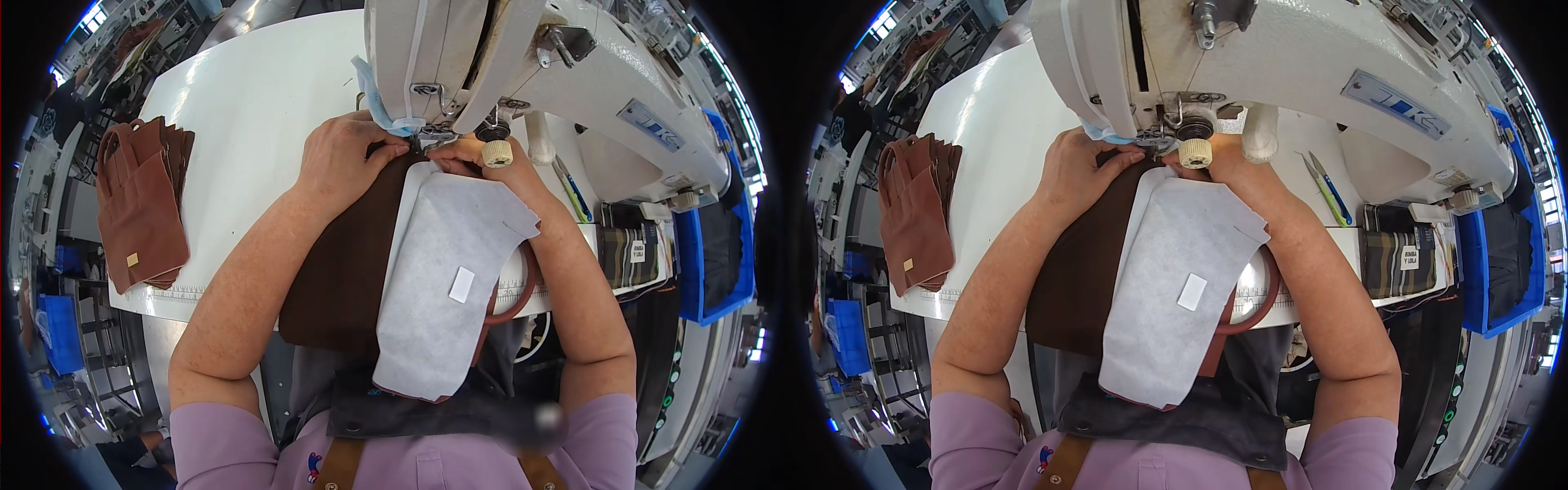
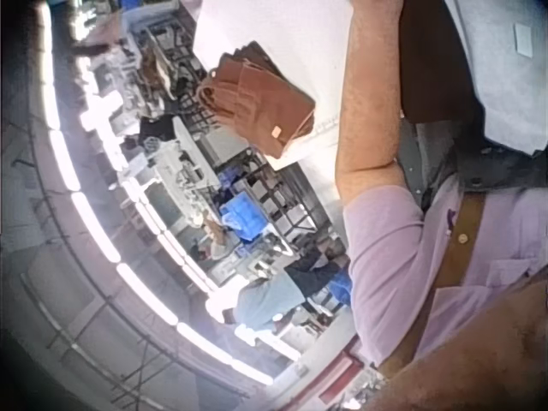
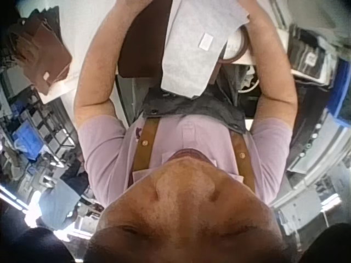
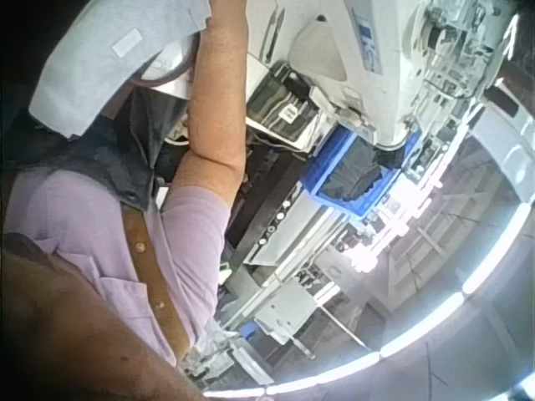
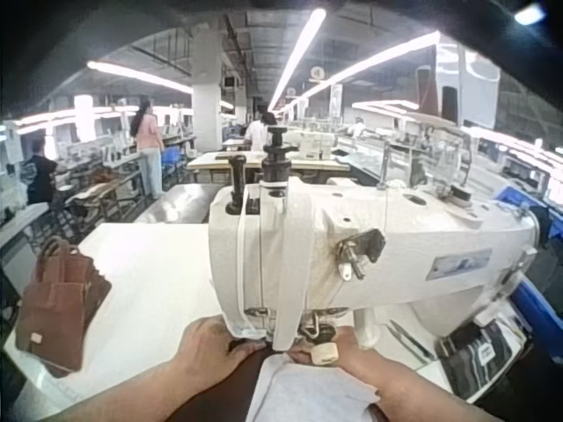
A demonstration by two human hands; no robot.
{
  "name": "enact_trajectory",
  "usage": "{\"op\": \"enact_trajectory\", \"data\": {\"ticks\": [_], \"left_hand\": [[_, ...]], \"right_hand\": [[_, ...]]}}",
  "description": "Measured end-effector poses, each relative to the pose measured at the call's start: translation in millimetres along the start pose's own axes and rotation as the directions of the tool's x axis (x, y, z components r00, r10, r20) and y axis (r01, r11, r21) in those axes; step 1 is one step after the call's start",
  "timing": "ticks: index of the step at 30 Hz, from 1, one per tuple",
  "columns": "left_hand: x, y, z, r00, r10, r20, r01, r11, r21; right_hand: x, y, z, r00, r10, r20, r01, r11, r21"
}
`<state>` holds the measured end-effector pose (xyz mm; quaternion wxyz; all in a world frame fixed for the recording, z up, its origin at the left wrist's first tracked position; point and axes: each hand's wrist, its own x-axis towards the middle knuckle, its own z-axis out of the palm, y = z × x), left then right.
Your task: The person aligns a white lining piece with a brown leather tote bag and sews them together using an industrial sewing machine. They guide the material under the needle, stitch along the edges, and trim excess threads. The process is repeated for multiple bags, with the finished items being stacked on the table.
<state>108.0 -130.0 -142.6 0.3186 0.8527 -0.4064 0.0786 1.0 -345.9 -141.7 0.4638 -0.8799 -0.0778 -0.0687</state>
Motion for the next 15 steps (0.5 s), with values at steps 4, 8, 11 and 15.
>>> {"op": "enact_trajectory", "data": {"ticks": [4,8,11,15], "left_hand": [[0,0,1,1.000,0.008,-0.014,-0.008,1.000,-0.001],[0,-2,1,1.000,0.013,-0.015,-0.013,1.000,-0.011],[0,-4,2,0.999,0.029,-0.027,-0.029,1.000,0.006],[2,-5,-8,0.974,0.213,-0.075,-0.203,0.971,0.124]], "right_hand": [[0,-1,1,0.999,0.054,-0.003,-0.054,0.996,0.075],[0,-5,0,0.999,0.052,0.012,-0.052,0.998,0.035],[1,2,1,0.998,0.059,0.000,-0.059,0.994,0.089],[4,-6,3,0.965,0.258,0.041,-0.257,0.913,0.317]]}}
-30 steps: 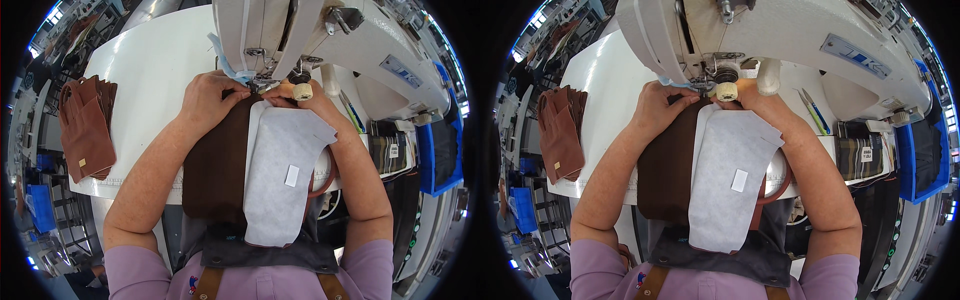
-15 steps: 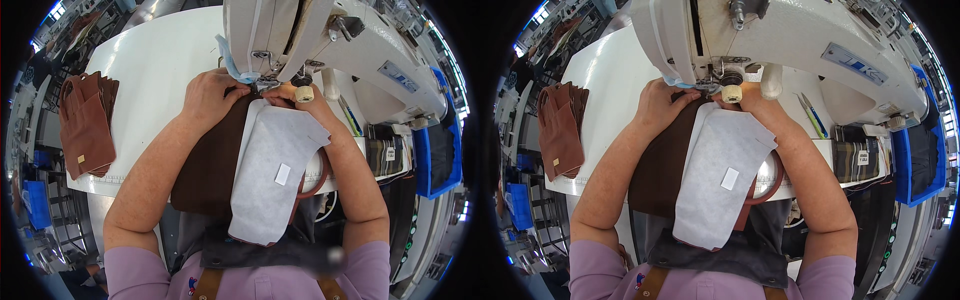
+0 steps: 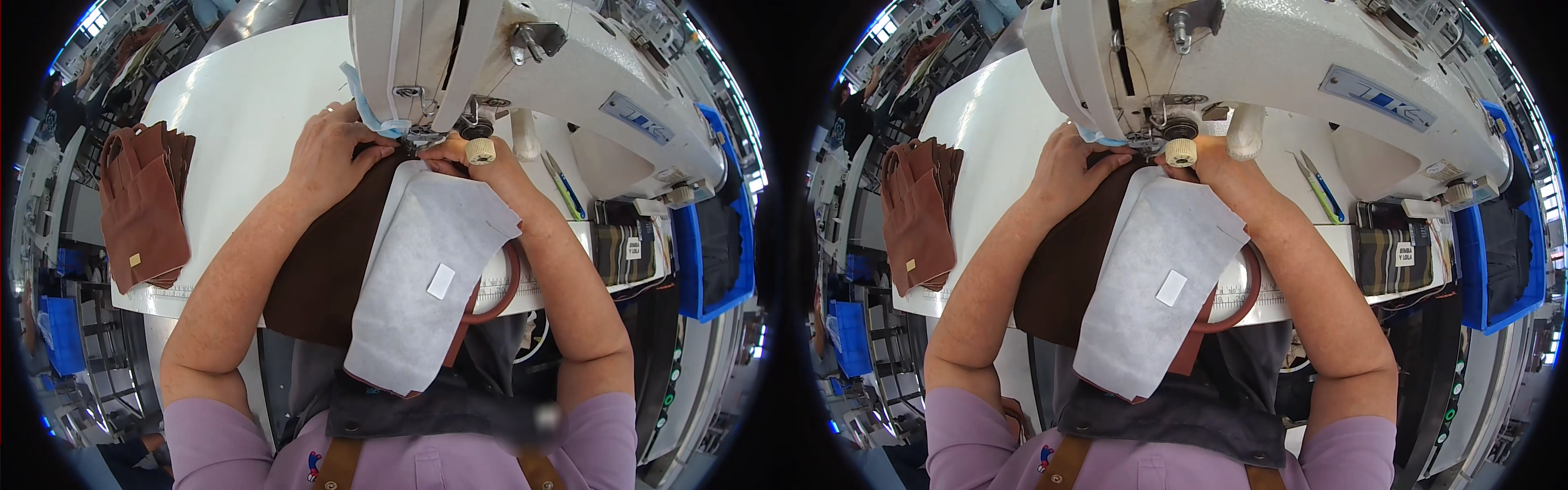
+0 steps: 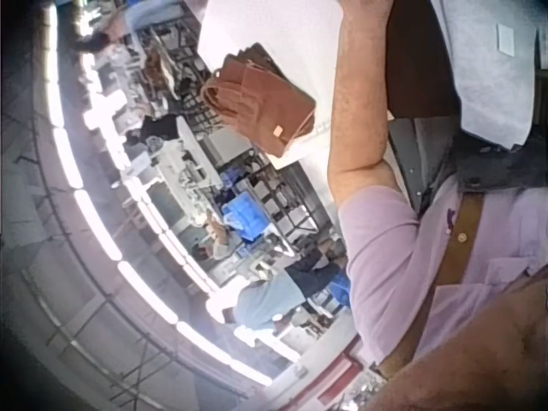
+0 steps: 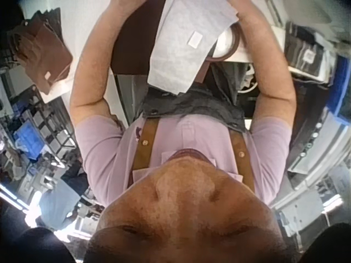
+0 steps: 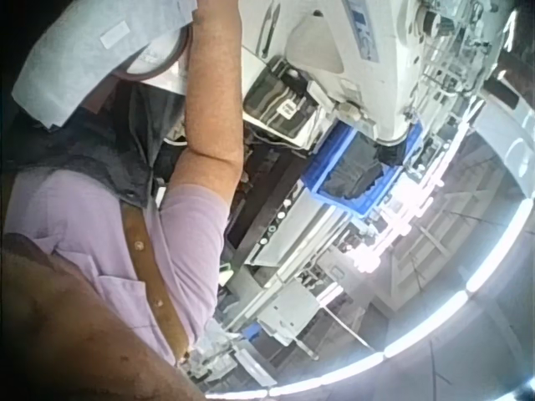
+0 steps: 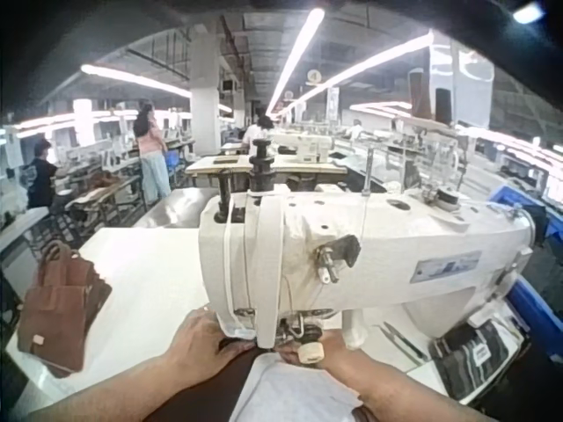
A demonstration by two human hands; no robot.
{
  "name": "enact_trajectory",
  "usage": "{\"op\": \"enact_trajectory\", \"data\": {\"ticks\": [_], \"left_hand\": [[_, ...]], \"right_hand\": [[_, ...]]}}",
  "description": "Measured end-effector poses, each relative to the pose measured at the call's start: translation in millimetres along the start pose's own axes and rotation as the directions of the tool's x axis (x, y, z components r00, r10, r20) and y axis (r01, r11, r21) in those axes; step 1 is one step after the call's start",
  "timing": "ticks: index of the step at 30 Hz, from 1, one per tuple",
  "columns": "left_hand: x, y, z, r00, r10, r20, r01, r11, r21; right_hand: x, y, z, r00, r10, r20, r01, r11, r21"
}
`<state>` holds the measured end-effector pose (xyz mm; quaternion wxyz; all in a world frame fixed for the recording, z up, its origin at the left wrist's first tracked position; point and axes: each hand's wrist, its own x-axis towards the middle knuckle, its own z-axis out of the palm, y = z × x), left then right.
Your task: The person aligns a white lining piece with a brown leather tote bag and sews them together using an industrial sewing machine. They guide the material under the needle, stitch along the edges, and trim excess threads. The process is repeated for multiple bags, with the finished items being stacked on the table.
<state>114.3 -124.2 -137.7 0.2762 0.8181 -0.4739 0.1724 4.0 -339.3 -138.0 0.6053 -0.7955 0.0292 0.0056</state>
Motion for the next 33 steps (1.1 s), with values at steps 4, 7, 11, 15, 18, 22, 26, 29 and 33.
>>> {"op": "enact_trajectory", "data": {"ticks": [4,7,11,15,18,22,26,29,33], "left_hand": [[10,27,-39,0.964,-0.091,0.251,0.118,0.988,-0.095],[3,54,-50,0.885,-0.107,0.453,0.212,0.959,-0.187],[-18,58,-39,0.874,-0.001,0.485,0.017,0.999,-0.030],[-13,14,-40,0.828,0.210,0.520,-0.183,0.978,-0.103],[-6,-2,-45,0.782,0.308,0.542,-0.279,0.950,-0.137],[2,21,-50,0.778,0.225,0.587,-0.269,0.963,-0.014],[-26,62,-37,0.902,-0.010,0.432,0.024,0.999,-0.027],[-36,46,-28,0.938,0.034,0.344,-0.006,0.997,-0.081],[-27,14,-37,0.900,0.214,0.380,-0.162,0.973,-0.165]], "right_hand": [[-11,-8,6,0.977,-0.212,0.028,0.199,0.852,-0.484],[-26,-23,18,0.953,-0.292,0.078,0.278,0.747,-0.604],[-29,-16,23,0.922,-0.381,0.067,0.327,0.678,-0.659],[-34,-32,21,0.977,-0.197,0.076,0.199,0.740,-0.643],[-37,-30,17,0.976,-0.202,0.084,0.207,0.733,-0.648],[-37,-18,12,0.949,-0.294,0.111,0.290,0.683,-0.671],[-37,-15,13,0.914,-0.386,0.126,0.370,0.661,-0.653],[-36,-14,13,0.886,-0.432,0.166,0.431,0.640,-0.636],[-36,-19,16,0.856,-0.485,0.178,0.469,0.583,-0.664]]}}
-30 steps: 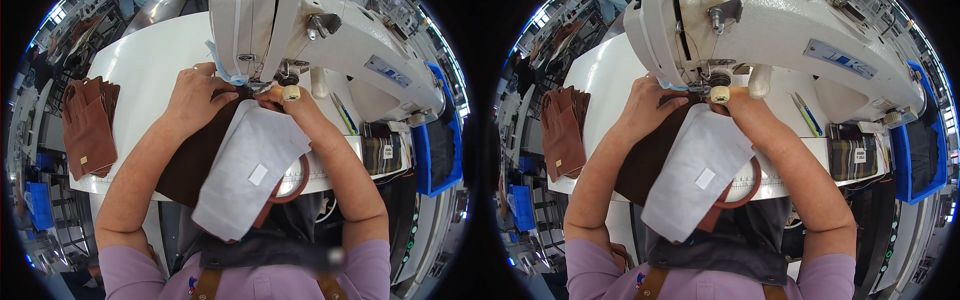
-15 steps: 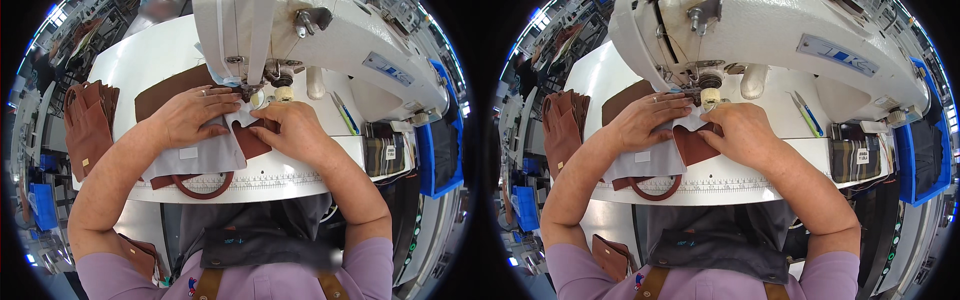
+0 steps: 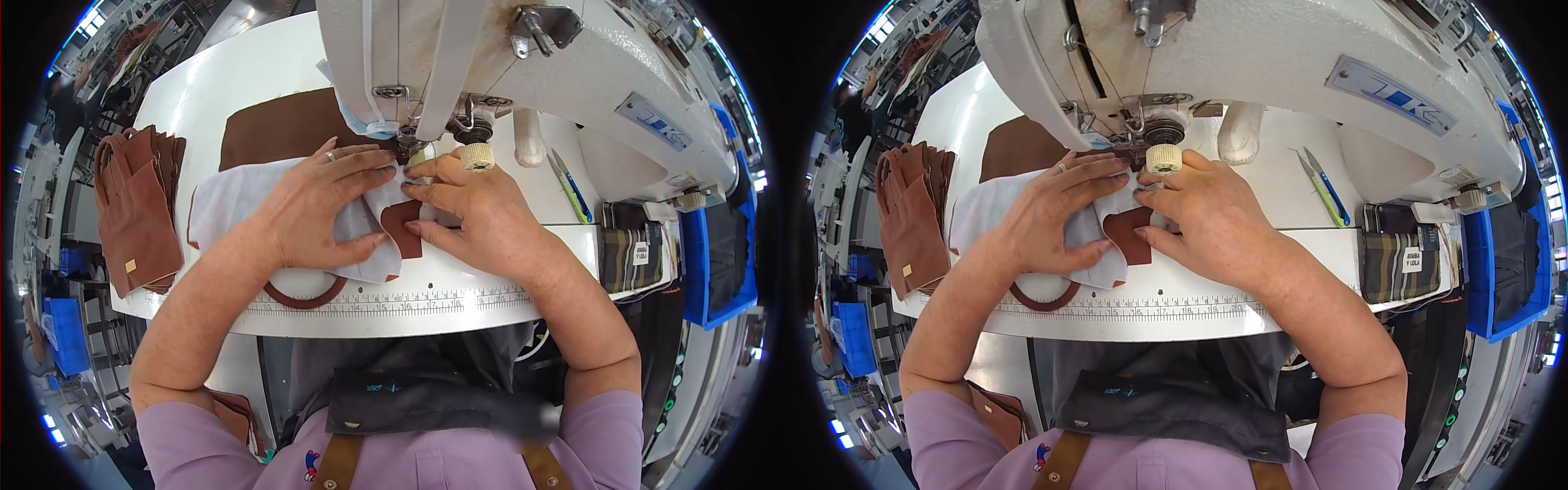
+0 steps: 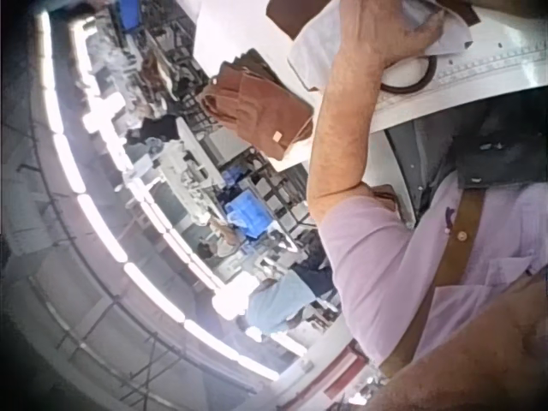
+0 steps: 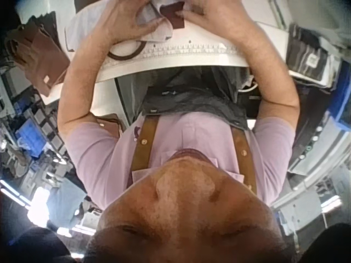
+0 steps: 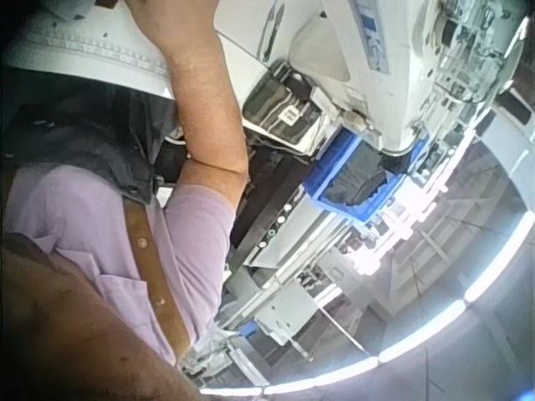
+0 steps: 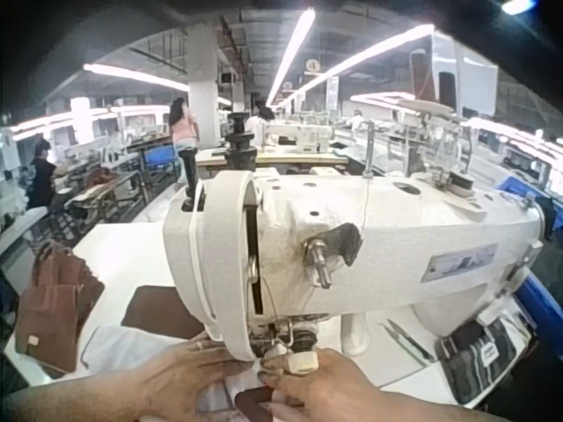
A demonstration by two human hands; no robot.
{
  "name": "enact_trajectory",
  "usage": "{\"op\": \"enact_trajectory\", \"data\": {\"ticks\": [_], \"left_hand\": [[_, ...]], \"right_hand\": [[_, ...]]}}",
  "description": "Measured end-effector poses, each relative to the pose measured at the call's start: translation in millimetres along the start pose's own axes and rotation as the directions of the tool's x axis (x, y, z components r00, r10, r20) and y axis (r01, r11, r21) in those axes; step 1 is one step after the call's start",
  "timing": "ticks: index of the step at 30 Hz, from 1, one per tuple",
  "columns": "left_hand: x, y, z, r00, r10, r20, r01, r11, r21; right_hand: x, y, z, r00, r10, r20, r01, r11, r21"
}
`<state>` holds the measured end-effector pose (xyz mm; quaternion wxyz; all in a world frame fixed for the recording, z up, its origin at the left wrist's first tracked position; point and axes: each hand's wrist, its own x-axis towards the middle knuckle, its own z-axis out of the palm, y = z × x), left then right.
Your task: The person aligns a white lining piece with a brown leather tote bag and sews them together using an industrial sewing machine. They guide the material under the needle, stitch along the edges, and trim excess threads. The process is repeated for multiple bags, with the finished items being stacked on the table.
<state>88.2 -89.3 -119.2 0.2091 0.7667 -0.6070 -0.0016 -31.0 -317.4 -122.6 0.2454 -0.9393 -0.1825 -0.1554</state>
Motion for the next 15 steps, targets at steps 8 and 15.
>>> {"op": "enact_trajectory", "data": {"ticks": [8,15], "left_hand": [[2,-1,4,0.998,0.016,-0.053,-0.014,0.999,0.031],[12,-14,-1,0.997,0.068,-0.037,-0.068,0.998,0.005]], "right_hand": [[3,3,3,0.999,-0.023,-0.045,0.022,0.999,-0.037],[3,11,8,0.997,0.004,-0.083,-0.009,0.998,-0.062]]}}
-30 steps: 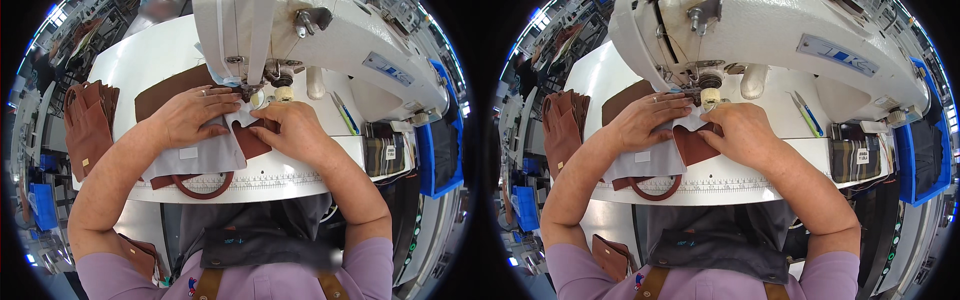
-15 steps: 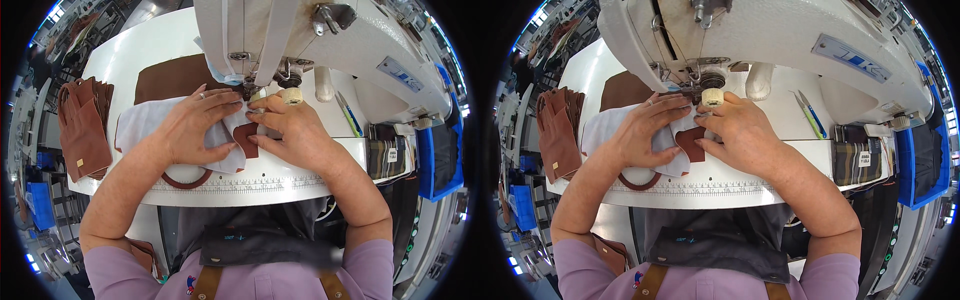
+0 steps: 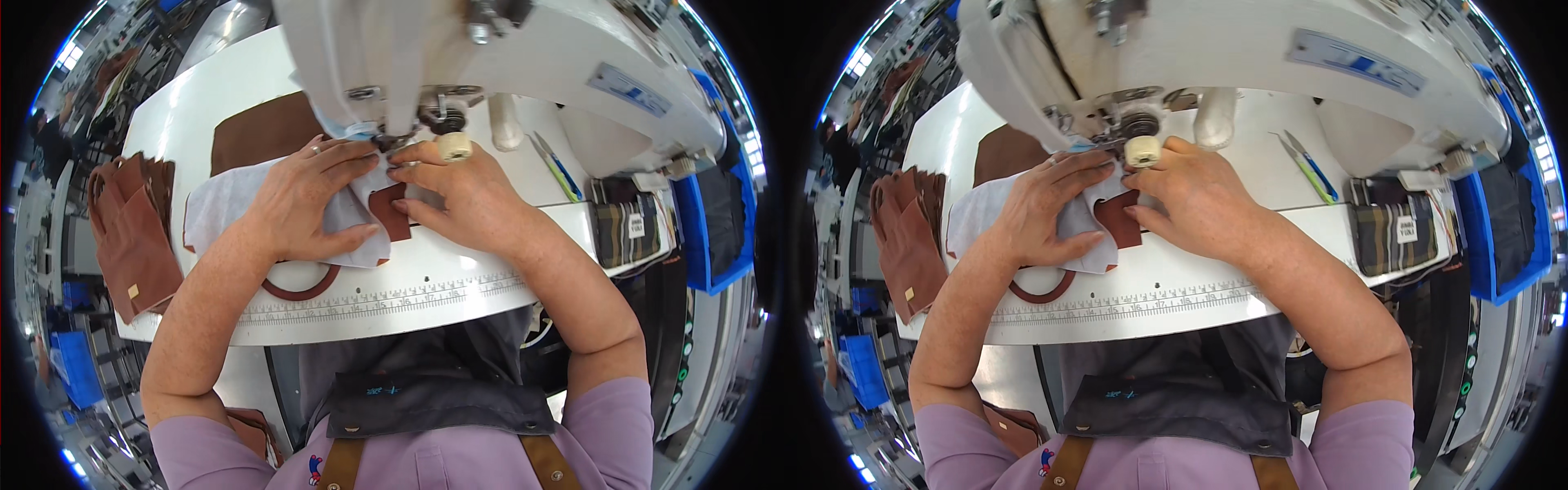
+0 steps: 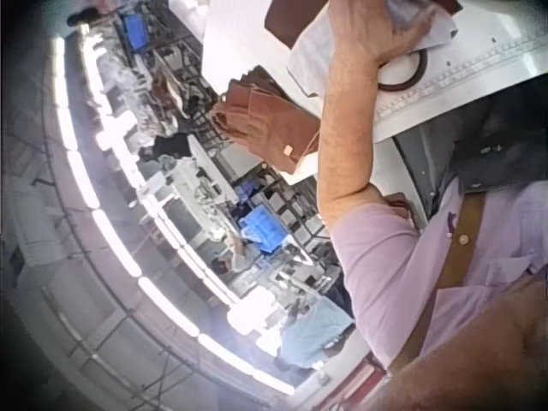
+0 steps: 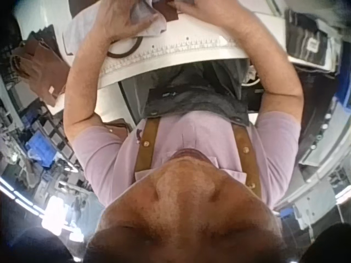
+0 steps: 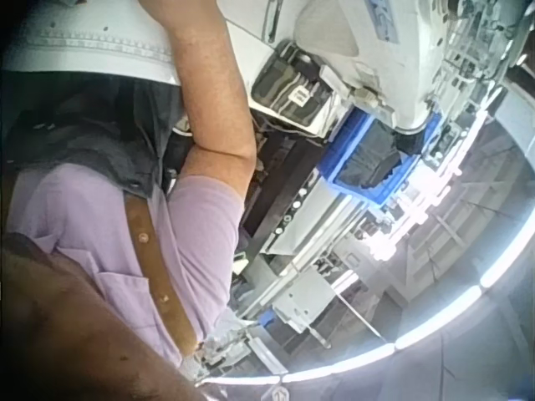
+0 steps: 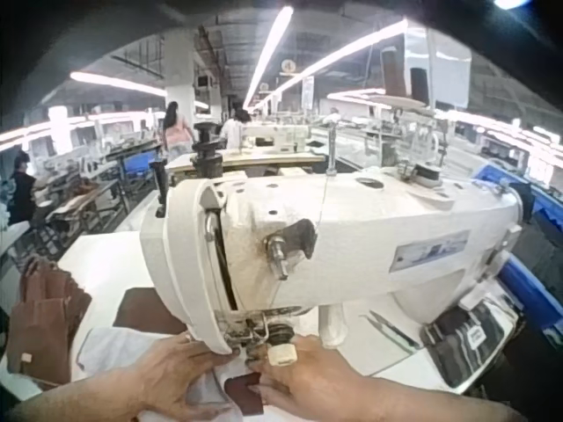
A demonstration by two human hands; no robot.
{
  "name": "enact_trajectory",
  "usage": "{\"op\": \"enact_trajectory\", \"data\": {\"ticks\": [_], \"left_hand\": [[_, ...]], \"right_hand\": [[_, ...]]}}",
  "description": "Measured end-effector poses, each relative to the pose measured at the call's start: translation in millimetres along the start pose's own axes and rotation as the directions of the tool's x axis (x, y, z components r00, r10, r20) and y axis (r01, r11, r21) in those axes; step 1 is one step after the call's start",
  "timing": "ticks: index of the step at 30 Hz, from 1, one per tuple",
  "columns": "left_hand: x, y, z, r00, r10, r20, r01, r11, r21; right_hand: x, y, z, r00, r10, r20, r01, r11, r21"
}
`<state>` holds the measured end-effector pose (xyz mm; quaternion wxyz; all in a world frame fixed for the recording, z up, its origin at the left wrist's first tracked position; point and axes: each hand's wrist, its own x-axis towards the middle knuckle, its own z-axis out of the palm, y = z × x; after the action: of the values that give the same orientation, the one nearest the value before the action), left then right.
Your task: The person aligns a white lining piece with a brown leather tote bag and sews them together using an industrial sewing machine. They guide the material under the needle, stitch along the edges, and trim excess threads. The process is repeated for multiple bags, with the finished items being stacked on the table.
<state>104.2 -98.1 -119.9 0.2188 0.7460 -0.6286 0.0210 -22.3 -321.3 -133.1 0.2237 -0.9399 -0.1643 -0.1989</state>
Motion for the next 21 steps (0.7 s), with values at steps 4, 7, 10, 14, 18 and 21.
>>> {"op": "enact_trajectory", "data": {"ticks": [4,7,10,14,18,21], "left_hand": [[2,-9,-4,1.000,0.014,-0.023,-0.015,1.000,-0.024],[13,7,-1,0.961,-0.275,0.037,0.278,0.953,-0.121],[22,20,5,0.950,-0.302,-0.075,0.298,0.953,-0.064],[27,16,22,0.883,-0.449,-0.135,0.446,0.893,-0.057],[32,11,21,0.843,-0.536,-0.035,0.533,0.843,-0.078],[36,20,12,0.821,-0.571,-0.006,0.570,0.819,-0.065]], "right_hand": [[1,3,5,0.999,-0.020,-0.025,0.021,1.000,0.017],[-2,5,3,1.000,-0.004,-0.018,0.005,0.999,0.032],[0,8,8,1.000,-0.001,-0.024,0.003,0.997,0.077],[1,8,12,0.999,-0.001,-0.036,0.004,0.996,0.094],[2,8,13,0.999,0.003,-0.033,-0.001,0.998,0.059],[3,6,16,0.999,0.029,-0.032,-0.029,1.000,0.001]]}}
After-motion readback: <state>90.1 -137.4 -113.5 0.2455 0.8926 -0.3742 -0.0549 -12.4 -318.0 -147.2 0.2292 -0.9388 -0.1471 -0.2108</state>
